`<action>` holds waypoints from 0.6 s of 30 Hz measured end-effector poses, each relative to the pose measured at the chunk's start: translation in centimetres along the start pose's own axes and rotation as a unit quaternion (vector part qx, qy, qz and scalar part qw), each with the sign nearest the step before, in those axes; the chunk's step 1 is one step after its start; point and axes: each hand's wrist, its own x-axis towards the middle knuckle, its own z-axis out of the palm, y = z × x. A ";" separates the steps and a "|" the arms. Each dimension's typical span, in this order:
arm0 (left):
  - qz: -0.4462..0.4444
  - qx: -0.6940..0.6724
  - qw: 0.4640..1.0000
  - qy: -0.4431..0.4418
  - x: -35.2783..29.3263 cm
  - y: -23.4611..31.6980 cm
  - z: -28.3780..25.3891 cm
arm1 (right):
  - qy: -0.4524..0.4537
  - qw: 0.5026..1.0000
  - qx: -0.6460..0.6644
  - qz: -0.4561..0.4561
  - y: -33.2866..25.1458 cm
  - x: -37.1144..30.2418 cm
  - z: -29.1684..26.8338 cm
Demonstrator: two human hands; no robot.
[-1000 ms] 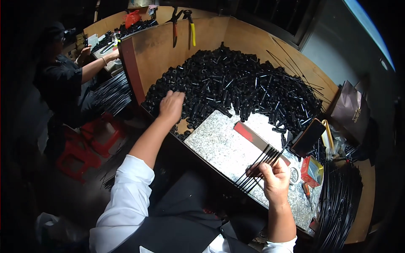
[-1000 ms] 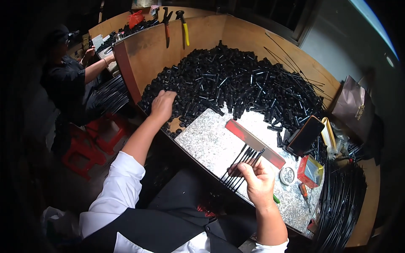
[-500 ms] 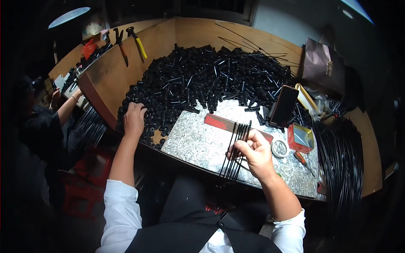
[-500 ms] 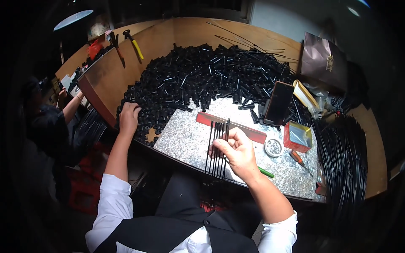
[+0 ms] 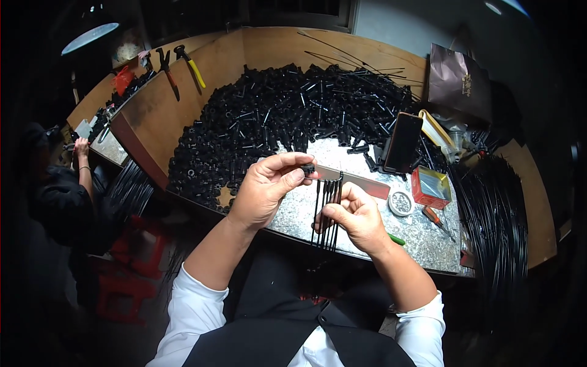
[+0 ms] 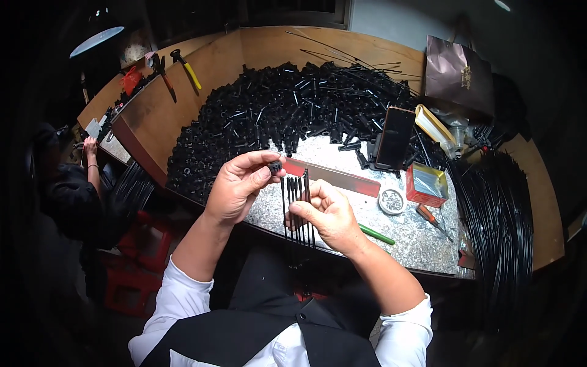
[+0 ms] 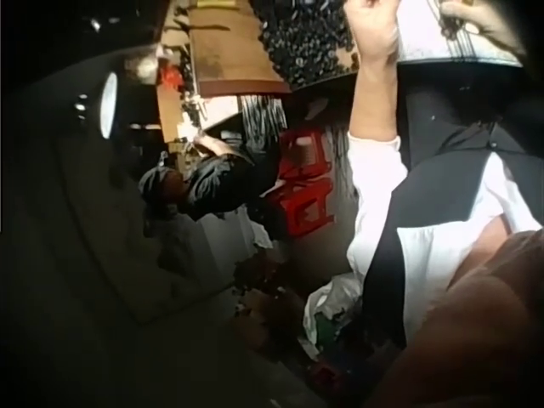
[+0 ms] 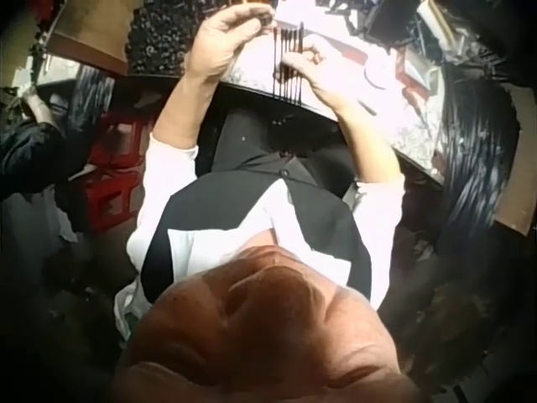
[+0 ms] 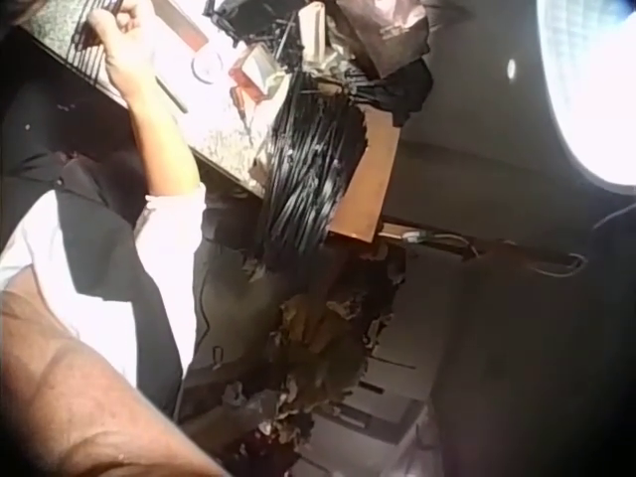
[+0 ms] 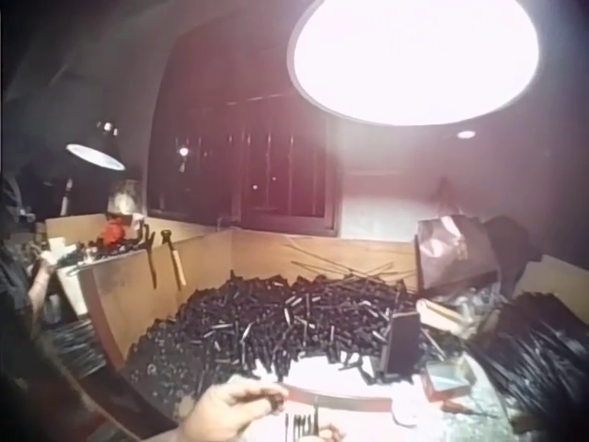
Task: The recorder groups thin black wires, measures them, and uses pliers to crimp and secure them into metal collar components at an assembly station.
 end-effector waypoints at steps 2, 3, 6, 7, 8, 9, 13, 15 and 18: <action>-0.001 -0.030 1.000 0.001 0.1 -0.2 0.3 | -0.001 1.000 -0.001 -0.005 0.0 -0.1 -0.1; -0.001 -0.029 1.000 -0.001 0.1 -0.2 0.4 | -0.003 1.000 -0.001 -0.009 0.0 -0.1 -0.1; 0.000 -0.022 1.000 -0.006 0.0 -0.3 0.9 | -0.004 1.000 -0.013 -0.003 0.1 -0.2 -0.5; -0.004 -0.017 1.000 -0.009 -0.1 -0.3 1.0 | -0.006 1.000 -0.024 -0.001 0.2 -0.2 -0.6; -0.008 -0.013 1.000 -0.012 -0.2 -0.2 1.0 | -0.007 1.000 -0.023 -0.002 0.2 -0.2 -0.6; -0.011 -0.009 1.000 -0.014 -0.2 -0.2 1.1 | -0.007 1.000 -0.025 -0.001 0.1 -0.1 -0.6; -0.002 0.022 1.000 -0.012 -0.4 0.3 1.6 | -0.014 1.000 -0.021 -0.015 0.5 0.1 -0.8; 0.017 0.037 0.999 -0.017 -0.3 0.3 1.7 | -0.015 1.000 -0.022 -0.016 0.3 0.2 -0.3; 0.023 0.043 0.999 0.005 -0.3 0.1 1.8 | -0.017 0.999 -0.031 -0.023 0.7 0.4 -0.2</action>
